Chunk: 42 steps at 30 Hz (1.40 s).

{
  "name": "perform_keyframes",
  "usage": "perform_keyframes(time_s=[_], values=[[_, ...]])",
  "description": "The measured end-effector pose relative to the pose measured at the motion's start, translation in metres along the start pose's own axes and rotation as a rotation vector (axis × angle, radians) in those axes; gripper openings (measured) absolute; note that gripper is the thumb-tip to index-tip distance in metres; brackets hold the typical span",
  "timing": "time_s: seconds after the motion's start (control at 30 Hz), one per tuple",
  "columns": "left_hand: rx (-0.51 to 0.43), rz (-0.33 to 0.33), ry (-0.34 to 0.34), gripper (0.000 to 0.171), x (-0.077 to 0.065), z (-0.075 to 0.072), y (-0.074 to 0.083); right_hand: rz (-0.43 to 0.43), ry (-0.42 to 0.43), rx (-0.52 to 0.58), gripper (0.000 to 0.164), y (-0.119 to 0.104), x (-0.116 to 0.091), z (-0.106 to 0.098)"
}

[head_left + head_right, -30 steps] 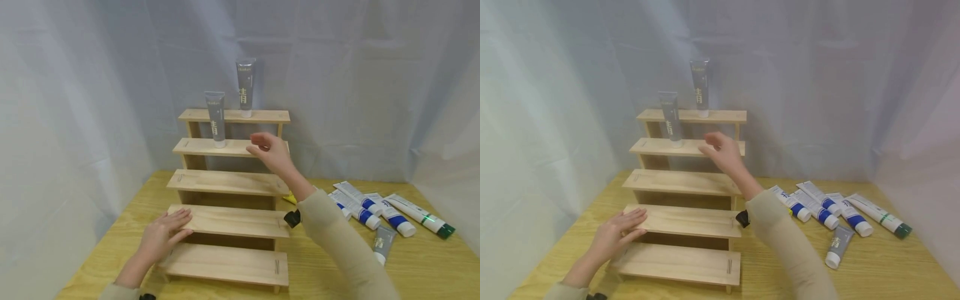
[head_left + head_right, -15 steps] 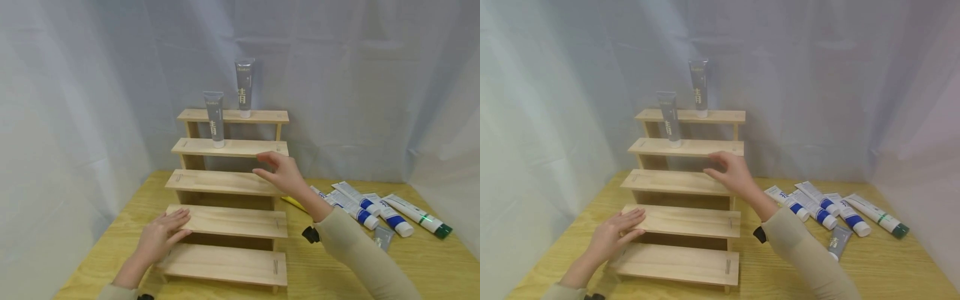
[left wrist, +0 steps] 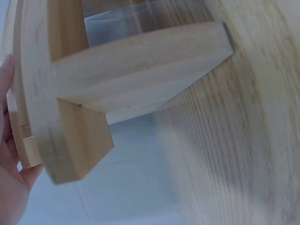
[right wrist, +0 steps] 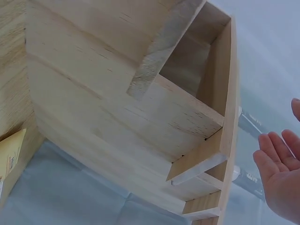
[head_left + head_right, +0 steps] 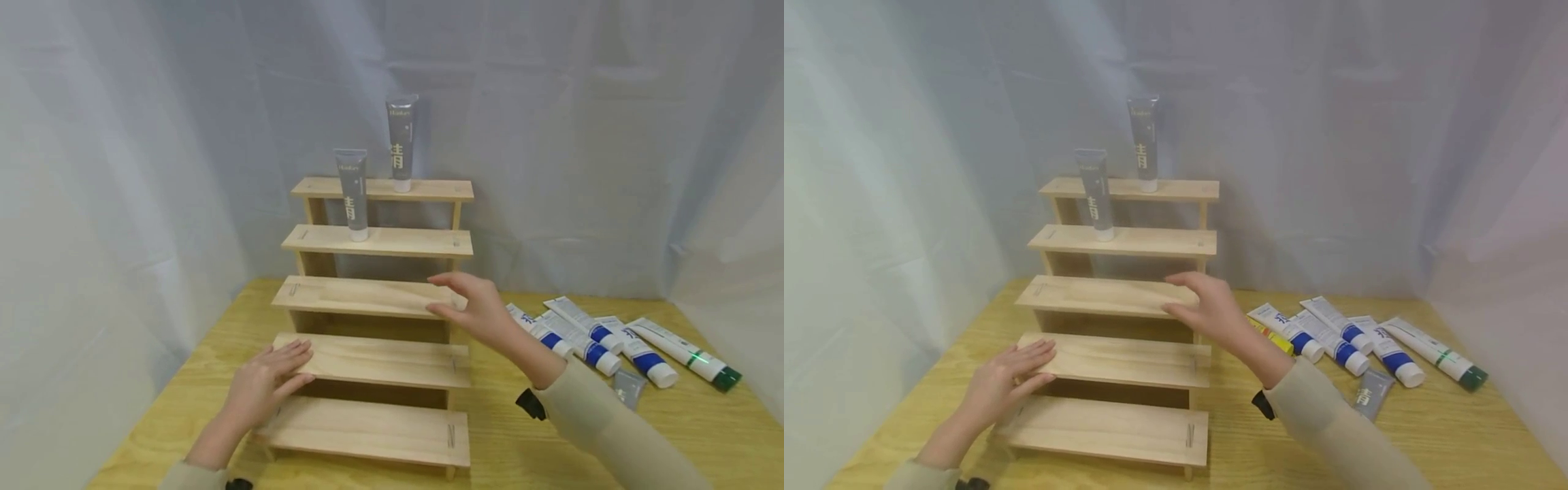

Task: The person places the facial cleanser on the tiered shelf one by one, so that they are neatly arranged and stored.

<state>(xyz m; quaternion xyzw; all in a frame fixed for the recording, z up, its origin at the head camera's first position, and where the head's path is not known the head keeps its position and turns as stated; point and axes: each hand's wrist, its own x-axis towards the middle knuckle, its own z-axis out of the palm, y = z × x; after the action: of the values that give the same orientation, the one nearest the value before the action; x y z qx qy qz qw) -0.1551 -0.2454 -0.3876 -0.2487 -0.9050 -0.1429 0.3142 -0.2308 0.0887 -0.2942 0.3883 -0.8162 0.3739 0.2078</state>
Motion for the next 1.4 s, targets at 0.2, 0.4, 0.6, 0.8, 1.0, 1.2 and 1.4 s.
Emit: perform_keyframes(time_s=[0.2,0.4,0.6,0.8,1.0,1.2,1.4], values=[[-0.003,-0.007,-0.014,0.039,0.000,0.000,0.002,-0.061,-0.008,-0.047,0.036,0.000,-0.017,-0.004],[-0.003,0.001,-0.005,0.039,0.002,-0.001,0.003,-0.144,-0.002,-0.075,0.037,0.005,-0.034,-0.010],[0.002,-0.003,-0.013,0.039,0.003,-0.001,0.002,-0.144,0.009,-0.142,0.036,0.011,-0.053,-0.021],[0.005,-0.012,-0.023,0.039,0.003,-0.003,0.003,-0.120,0.010,-0.221,0.038,0.019,-0.073,-0.033],[0.010,-0.009,-0.024,0.040,0.004,-0.002,0.003,-0.009,-0.028,-0.289,0.037,0.025,-0.089,-0.050],[0.014,0.001,-0.008,0.040,0.003,-0.001,0.002,-0.033,0.004,-0.340,0.040,0.033,-0.108,-0.064],[0.011,-0.006,-0.003,0.040,0.003,0.001,0.002,-0.020,0.034,-0.385,0.037,0.042,-0.127,-0.076]])
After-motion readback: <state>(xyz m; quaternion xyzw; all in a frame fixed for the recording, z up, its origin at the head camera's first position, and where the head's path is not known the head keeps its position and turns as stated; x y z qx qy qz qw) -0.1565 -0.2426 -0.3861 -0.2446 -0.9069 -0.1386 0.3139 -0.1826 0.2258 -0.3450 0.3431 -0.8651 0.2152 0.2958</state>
